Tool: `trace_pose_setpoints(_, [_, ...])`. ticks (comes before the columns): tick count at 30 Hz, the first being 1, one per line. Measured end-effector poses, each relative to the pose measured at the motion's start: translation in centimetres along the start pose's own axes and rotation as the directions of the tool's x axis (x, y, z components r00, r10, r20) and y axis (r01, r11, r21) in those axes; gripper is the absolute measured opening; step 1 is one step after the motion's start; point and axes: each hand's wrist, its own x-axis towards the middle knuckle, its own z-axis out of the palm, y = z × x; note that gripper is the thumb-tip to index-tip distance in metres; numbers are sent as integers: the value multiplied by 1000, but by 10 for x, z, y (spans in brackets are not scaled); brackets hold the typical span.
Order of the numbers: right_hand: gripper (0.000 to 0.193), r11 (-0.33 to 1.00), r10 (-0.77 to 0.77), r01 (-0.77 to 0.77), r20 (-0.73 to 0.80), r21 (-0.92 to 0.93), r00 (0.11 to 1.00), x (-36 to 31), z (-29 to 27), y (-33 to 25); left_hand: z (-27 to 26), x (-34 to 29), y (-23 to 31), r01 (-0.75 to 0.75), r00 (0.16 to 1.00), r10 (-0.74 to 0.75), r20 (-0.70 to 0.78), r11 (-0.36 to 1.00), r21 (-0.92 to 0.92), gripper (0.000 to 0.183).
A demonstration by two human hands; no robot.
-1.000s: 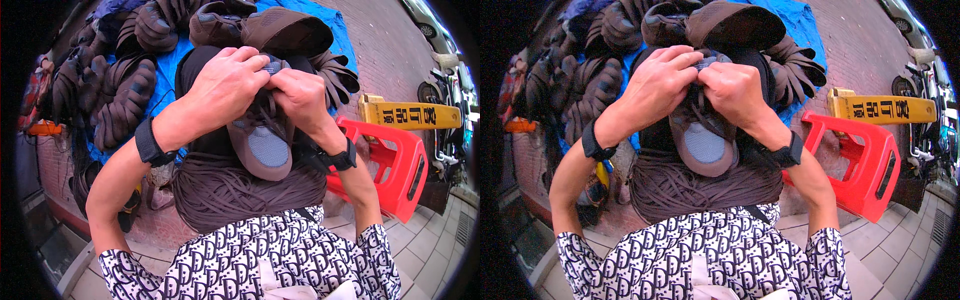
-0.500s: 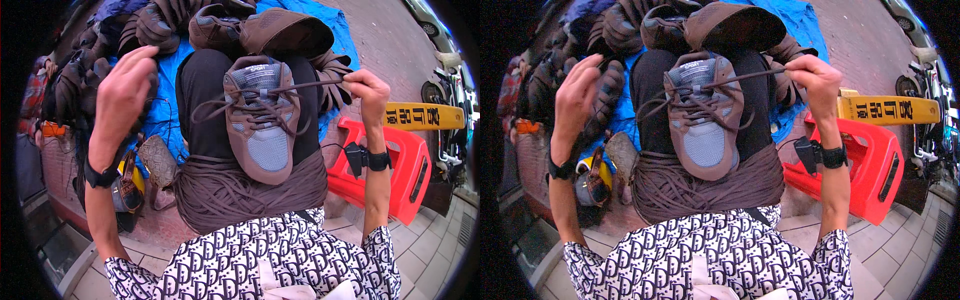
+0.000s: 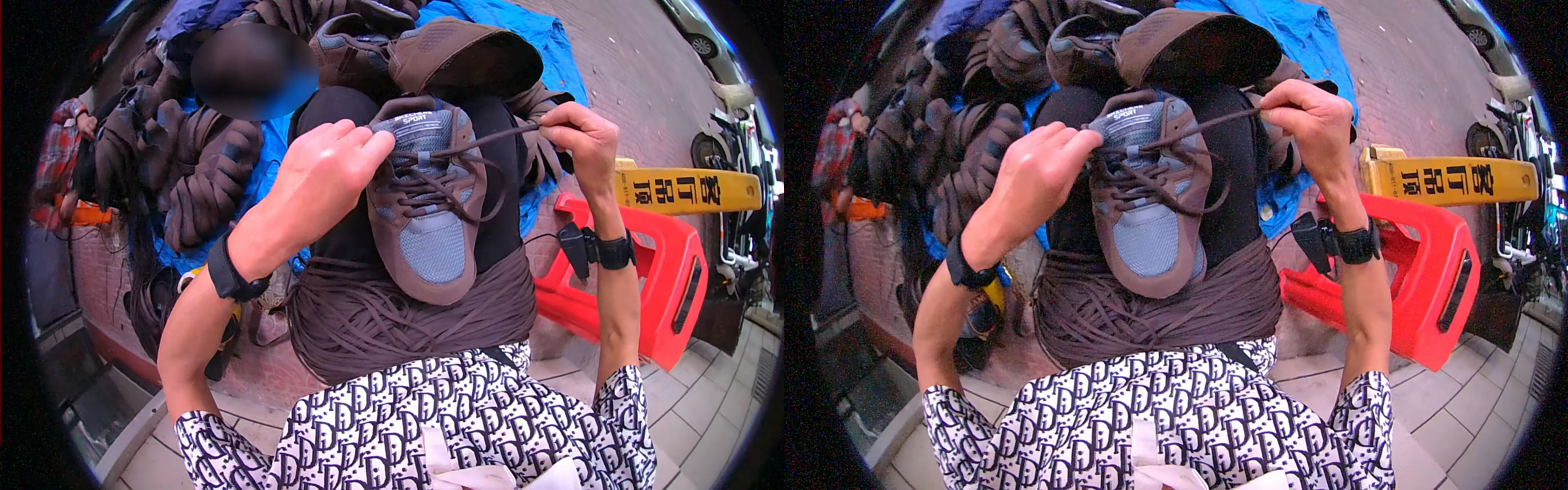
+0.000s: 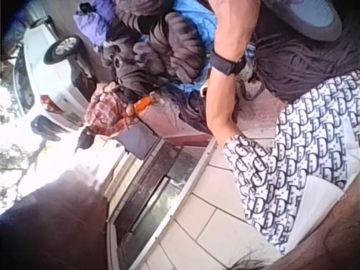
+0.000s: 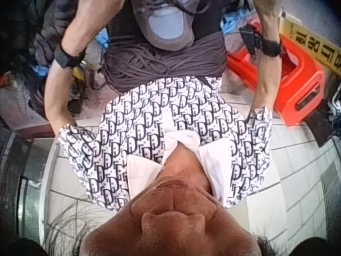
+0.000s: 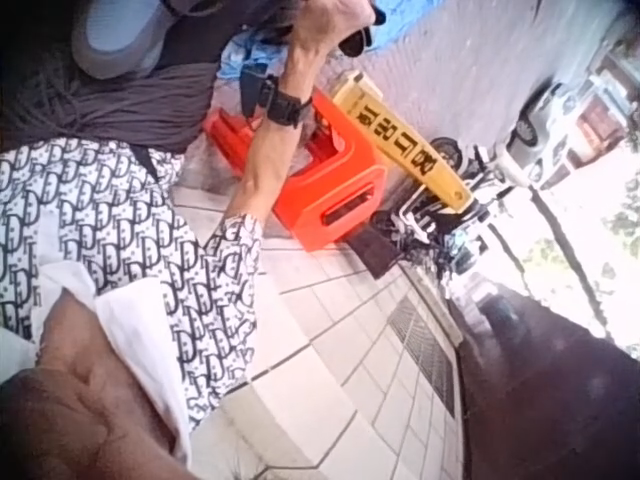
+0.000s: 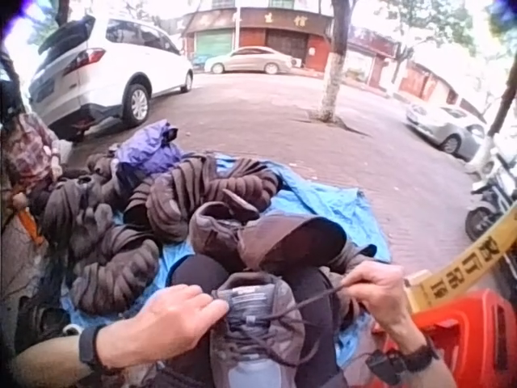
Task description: Lace a new pair of athletic shoes by threading the shoelace through the eyelets.
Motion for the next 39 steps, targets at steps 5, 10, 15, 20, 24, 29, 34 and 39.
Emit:
trace_pose_setpoints(5, [6, 877, -330, 301, -12, -375, 944, 8, -17, -2, -34, -7, -11, -102, 994, 110, -23, 967, 231, 16])
trace_pose_setpoints(10, [7, 930, -121, 56, -157, -364, 980, 10, -71, 20, -84, -79, -55, 292, 954, -262, -143, 917, 273, 15])
trace_pose_setpoints(15, [8, 910, -85, -16, -226, -414, 971, 15, -123, 42, -114, -141, -76, 495, 868, -446, -217, 800, 338, 15])
trace_pose_setpoints(20, [10, 816, 45, -225, -330, -532, 943, 9, -190, 66, -96, -139, -85, 526, 849, -496, -185, 826, 203, 14])
trace_pose_setpoints(24, [11, 795, 18, -124, -181, -594, 983, 7, -154, 90, -71, -150, -95, 557, 829, -557, -45, 817, 150, 13])
trace_pose_setpoints(29, [11, 443, -21, 318, 345, -838, 938, -7, -101, 102, -57, -137, -88, 541, 839, -543, 21, 838, 68, 12])
trace_pose_setpoints(34, [17, 826, -497, 558, 362, -81, 789, 4, 33, -38, -44, -99, -58, 522, 853, -517, 77, 844, -120, 11])
trace_pose_setpoints(39, [17, 448, -683, 868, 544, -214, 487, 12, 80, -50, -51, -88, -60, 548, 836, -547, 51, 824, -144, 13])
